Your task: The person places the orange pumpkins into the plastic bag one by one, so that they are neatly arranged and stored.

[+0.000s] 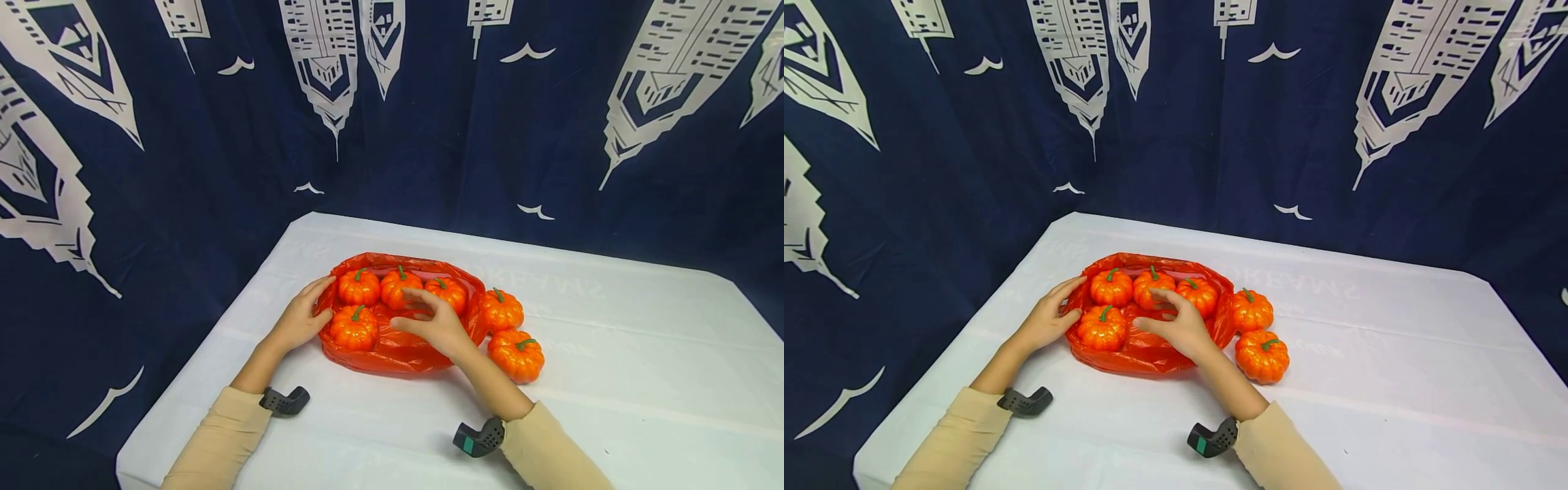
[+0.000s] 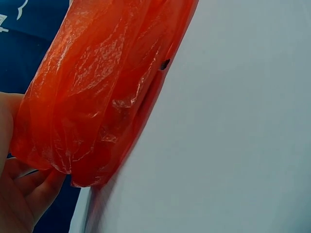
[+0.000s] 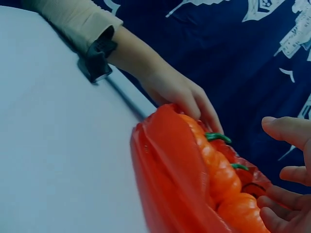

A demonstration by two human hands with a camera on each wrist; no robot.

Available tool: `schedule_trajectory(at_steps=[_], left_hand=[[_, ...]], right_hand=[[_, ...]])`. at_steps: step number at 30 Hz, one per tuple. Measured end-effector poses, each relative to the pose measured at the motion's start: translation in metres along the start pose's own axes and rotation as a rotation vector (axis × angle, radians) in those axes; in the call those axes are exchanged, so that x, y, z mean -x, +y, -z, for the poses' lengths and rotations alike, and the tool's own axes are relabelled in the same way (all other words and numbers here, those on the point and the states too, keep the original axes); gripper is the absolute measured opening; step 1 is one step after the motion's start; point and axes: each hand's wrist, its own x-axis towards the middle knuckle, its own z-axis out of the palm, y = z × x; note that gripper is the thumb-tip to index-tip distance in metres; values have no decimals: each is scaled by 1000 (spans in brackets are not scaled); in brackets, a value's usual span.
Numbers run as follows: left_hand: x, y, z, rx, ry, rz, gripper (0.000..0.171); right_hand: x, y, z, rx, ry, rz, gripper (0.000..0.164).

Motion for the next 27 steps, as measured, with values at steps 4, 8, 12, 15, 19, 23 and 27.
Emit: schedule_trajectory(at_steps=[4, 8, 12, 15, 19, 23, 27], left_hand=[[0, 0, 0, 4, 2, -3, 60], [0, 0, 0, 7, 1, 0, 60], [0, 0, 0, 9, 1, 4, 59], [0, 0, 0, 12, 2, 2, 60], [0, -1, -1, 11, 2, 0, 60], [0, -1, -1, 9, 3, 4, 60], [-1, -2, -1, 8, 4, 3, 60]], right_hand=[[5, -3, 15, 3, 23, -2, 67], [11, -4, 28, 6, 50, 10, 65], [18, -5, 39, -10, 81, 5, 65], [24, -6, 47, -30, 101, 14, 65], [30, -6, 59, -55, 127, 39, 62], [34, -6, 73, -49, 169, 55, 59], [38, -5, 90, -14, 214, 57, 58]])
